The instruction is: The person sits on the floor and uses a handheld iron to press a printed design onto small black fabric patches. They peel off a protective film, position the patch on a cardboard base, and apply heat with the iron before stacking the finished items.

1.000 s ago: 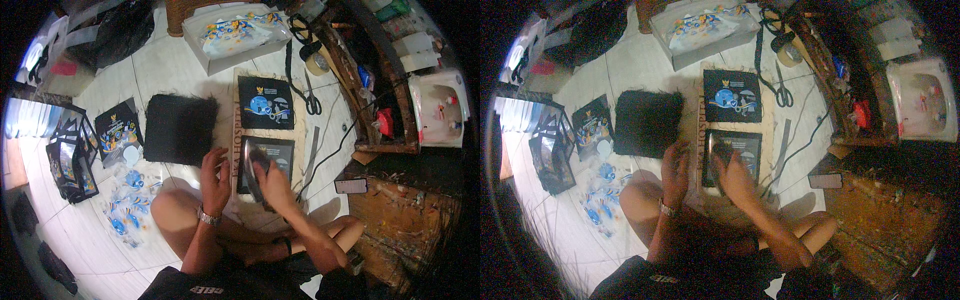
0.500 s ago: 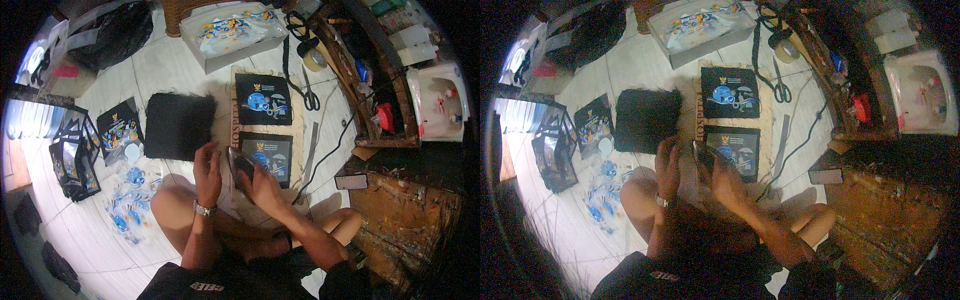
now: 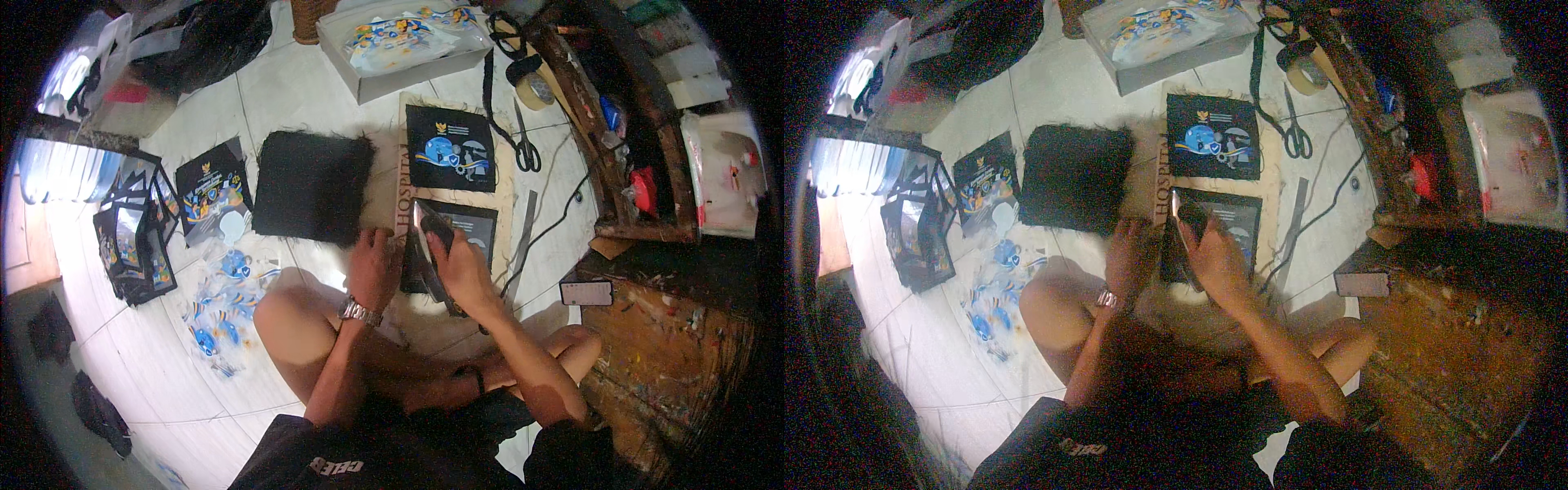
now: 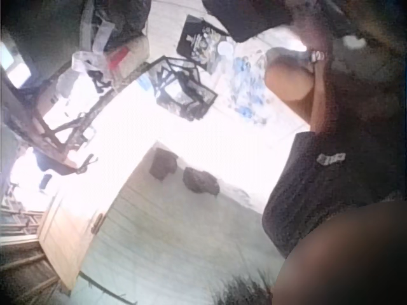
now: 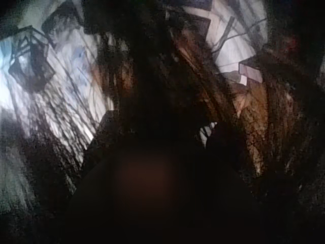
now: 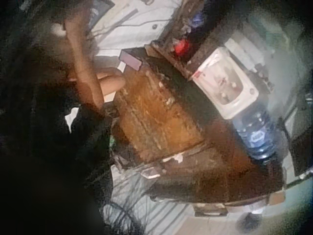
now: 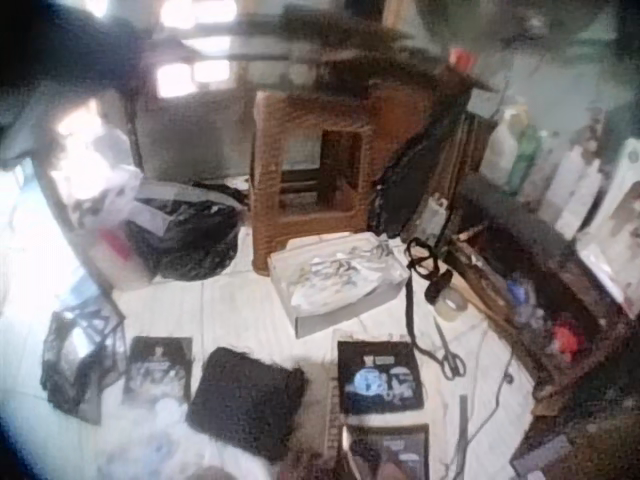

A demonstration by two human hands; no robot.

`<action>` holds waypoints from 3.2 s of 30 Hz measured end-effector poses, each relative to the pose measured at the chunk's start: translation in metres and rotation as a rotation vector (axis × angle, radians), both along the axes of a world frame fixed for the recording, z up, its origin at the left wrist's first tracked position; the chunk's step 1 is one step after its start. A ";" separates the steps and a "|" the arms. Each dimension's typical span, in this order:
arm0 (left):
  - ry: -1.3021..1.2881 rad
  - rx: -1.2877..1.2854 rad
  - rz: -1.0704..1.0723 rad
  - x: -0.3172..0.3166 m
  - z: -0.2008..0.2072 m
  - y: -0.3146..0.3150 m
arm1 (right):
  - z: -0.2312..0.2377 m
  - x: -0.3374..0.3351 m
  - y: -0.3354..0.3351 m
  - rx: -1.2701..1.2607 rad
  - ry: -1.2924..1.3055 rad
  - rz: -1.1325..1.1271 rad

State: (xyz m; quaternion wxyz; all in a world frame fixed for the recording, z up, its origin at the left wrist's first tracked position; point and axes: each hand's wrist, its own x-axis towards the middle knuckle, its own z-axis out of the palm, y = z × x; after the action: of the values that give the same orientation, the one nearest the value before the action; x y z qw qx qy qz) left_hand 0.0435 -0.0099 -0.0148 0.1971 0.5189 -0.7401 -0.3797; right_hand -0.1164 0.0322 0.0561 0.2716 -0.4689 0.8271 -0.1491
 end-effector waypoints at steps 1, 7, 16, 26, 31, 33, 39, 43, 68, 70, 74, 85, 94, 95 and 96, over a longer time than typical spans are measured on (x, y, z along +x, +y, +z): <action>-0.045 -0.017 -0.005 -0.003 -0.006 0.002 | 0.013 0.001 -0.004 0.026 -0.033 -0.023; -0.237 -0.154 0.013 -0.010 -0.021 0.015 | -0.002 -0.008 0.004 0.009 0.010 -0.058; -0.247 0.027 0.021 -0.015 -0.015 0.011 | 0.008 -0.043 0.020 -0.020 -0.122 -0.209; -0.205 -0.205 -0.175 -0.022 -0.011 0.010 | 0.006 -0.045 0.022 0.140 -0.014 -0.018; -0.229 -0.188 -0.191 -0.018 -0.017 0.021 | -0.004 -0.032 0.013 0.125 0.046 -0.002; -0.262 -0.181 -0.202 -0.017 -0.016 0.018 | -0.002 -0.040 0.001 0.156 0.055 -0.025; -0.194 -0.180 -0.222 -0.017 -0.012 0.012 | -0.002 -0.077 0.016 0.194 0.092 -0.132; -0.286 -0.133 -0.256 -0.021 -0.001 0.010 | 0.001 -0.094 0.048 0.045 0.085 -0.147; -0.266 -0.191 -0.229 -0.015 -0.008 0.015 | -0.005 -0.079 0.082 0.072 0.122 -0.305; -0.282 -0.217 -0.210 -0.018 -0.014 0.015 | -0.013 -0.090 0.075 0.031 0.129 -0.272; -0.311 -0.183 -0.179 -0.022 -0.020 0.018 | -0.011 -0.074 0.085 0.037 0.139 -0.298; -0.295 -0.212 -0.152 -0.023 -0.022 0.016 | -0.009 -0.069 0.065 0.126 0.193 -0.325; -0.306 -0.246 -0.141 -0.021 -0.026 0.022 | -0.004 -0.074 0.055 0.117 0.184 -0.332; -0.283 -0.254 -0.125 -0.021 -0.025 0.018 | -0.008 -0.065 0.063 0.120 0.246 -0.281; -0.281 -0.250 -0.133 -0.022 -0.024 0.014 | -0.009 -0.056 0.069 0.124 0.223 -0.280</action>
State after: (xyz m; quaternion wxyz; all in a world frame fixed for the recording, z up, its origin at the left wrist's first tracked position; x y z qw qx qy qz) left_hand 0.0213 0.0044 -0.0391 0.1291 0.4883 -0.8343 -0.2209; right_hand -0.1719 0.1013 0.0469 0.1831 -0.3450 0.9169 -0.0815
